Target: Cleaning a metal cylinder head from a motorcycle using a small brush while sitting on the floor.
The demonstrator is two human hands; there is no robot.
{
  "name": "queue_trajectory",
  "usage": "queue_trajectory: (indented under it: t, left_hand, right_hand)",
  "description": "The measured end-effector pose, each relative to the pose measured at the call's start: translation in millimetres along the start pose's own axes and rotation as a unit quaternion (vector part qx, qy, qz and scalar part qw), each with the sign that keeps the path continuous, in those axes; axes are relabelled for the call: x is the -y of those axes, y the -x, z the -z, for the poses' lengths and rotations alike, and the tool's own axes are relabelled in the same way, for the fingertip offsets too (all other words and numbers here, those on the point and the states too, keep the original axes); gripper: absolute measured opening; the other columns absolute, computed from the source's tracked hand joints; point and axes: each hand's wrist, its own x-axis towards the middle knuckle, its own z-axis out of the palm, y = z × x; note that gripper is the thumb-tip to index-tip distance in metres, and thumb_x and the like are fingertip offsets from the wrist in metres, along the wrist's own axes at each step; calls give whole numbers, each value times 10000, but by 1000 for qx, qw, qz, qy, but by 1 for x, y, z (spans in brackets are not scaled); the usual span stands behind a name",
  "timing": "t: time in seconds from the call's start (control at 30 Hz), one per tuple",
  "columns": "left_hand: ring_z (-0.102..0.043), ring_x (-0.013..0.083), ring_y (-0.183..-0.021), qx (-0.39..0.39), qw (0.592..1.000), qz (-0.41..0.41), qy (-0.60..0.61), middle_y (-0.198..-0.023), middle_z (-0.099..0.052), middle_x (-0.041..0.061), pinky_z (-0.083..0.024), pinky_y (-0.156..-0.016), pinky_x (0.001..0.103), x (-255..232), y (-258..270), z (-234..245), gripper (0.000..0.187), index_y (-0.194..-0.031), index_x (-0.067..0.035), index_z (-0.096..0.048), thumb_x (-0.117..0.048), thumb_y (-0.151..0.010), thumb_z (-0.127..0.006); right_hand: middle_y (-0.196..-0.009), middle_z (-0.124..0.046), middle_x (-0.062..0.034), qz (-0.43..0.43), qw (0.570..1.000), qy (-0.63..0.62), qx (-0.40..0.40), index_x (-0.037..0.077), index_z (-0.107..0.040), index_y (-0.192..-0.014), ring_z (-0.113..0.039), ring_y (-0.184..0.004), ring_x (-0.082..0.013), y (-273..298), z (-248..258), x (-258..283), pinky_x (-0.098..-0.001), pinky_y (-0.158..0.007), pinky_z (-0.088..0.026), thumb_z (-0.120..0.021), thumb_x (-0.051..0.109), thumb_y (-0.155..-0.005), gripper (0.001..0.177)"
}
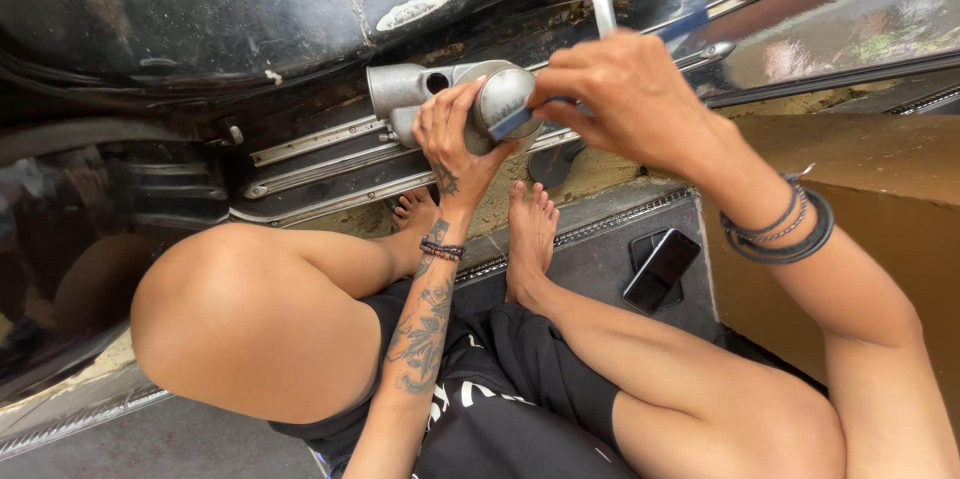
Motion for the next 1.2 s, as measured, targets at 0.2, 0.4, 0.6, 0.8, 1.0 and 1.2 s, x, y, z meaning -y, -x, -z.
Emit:
queue_trajectory:
  t: [0.2, 0.4, 0.6, 0.8, 1.0, 1.2]
  left_hand:
    - [-580, 205, -1132, 5, 1000, 4, 0, -1207, -649, -37, -324, -1106, 467, -3, -1, 3, 795, -1289, -207, -631, -421, -605, -976]
    - [-586, 192, -1184, 18, 1000, 3, 11, -1245, -645, -59, -329, -1146, 449, -4, -2, 5, 793, -1310, -209, -617, -353, -615, -969]
    - [-582, 185, -1156, 18, 1000, -1, 0, -1242, -632, -51, -341, -1127, 450, -3, -1, 4, 786, -1328, -216, -599, -363, -644, -957]
    - [-583, 205, -1155, 4, 1000, -5, -1, -1232, -641, -40, -334, -1104, 456, -6, -4, 4, 782, -1299, -208, -613, -404, -633, -971]
    - [-580, 204, -1140, 7, 1000, -4, -5, -1215, -637, -27, -333, -1114, 459, -8, -2, 7, 709, -1293, -181, -616, -345, -671, -913]
    - [-585, 214, -1162, -10, 1000, -18, -17, -1227, -634, 4, -341, -1136, 479, -11, -3, 6, 756, -1322, -178, -579, -485, -696, -871]
  right_hand:
    - [-878, -718, 25, -31, 999, 18, 7, 158, -772, -979, -588, -750, -171, -1, 5, -24, -448, -1125, -332, -811, 111, -933, 77]
    - [-916, -703, 68, 14, 998, 63, 27, 205, -780, -996, -634, -890, -153, -3, 4, -15, -477, -1234, -253, -832, 84, -950, 139]
    - [-819, -648, 49, 16, 997, 69, 36, 201, -765, -974, -642, -860, -164, -2, 7, -7, -491, -1236, -260, -822, 121, -944, 102]
    - [-971, -664, 79, 6, 991, 131, 10, 224, -777, -1039, -614, -930, -142, 3, 15, -33, -373, -924, -400, -826, 160, -993, 93]
    - [-845, -669, 26, 40, 997, 36, 50, 173, -748, -950, -617, -819, -180, -7, 8, -3, -554, -1239, -269, -788, 142, -883, 84]
    - [-913, -691, 60, 1, 991, 122, 46, 192, -770, -987, -672, -909, -175, -5, 19, -22, -506, -1268, -302, -820, 158, -928, 85]
